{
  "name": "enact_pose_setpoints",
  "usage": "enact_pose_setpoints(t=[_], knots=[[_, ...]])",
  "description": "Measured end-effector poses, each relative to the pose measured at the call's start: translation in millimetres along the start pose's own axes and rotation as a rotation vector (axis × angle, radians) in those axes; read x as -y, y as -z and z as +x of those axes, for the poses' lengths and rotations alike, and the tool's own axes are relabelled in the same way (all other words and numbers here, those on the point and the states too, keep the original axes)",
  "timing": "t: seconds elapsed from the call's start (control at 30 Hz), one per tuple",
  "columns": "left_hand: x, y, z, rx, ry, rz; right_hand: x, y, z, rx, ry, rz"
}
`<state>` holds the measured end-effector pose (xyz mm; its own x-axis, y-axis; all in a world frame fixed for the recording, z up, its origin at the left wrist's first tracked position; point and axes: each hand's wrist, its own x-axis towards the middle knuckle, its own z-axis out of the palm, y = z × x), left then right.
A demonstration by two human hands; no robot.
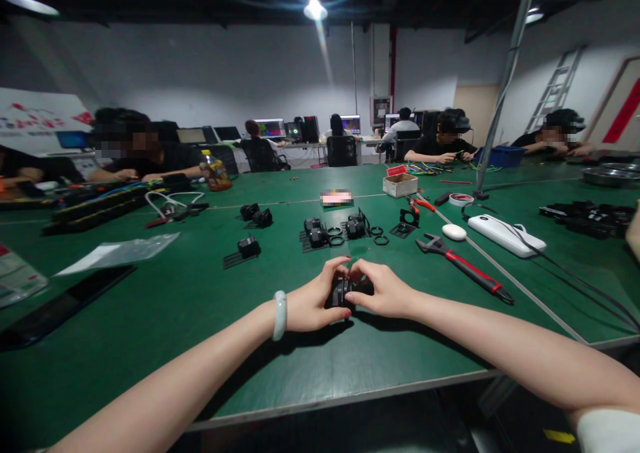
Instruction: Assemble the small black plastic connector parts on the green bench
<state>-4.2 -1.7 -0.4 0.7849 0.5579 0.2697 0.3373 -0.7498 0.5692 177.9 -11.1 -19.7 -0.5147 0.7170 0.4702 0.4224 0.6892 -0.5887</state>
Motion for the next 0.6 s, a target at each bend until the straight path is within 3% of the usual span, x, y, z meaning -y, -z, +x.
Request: enact_pose_setpoints(t=[0.4,0.6], knots=[[-0.7,0.3,0.2,-0.007,-0.019,0.001,5.9,3.2,-1.0,0.01,0.18,-0.009],[-0.1,0.2,0.2,-0.012,-0.023,0.003,4.4,0.4,-1.4,0.02,0.174,-0.007]])
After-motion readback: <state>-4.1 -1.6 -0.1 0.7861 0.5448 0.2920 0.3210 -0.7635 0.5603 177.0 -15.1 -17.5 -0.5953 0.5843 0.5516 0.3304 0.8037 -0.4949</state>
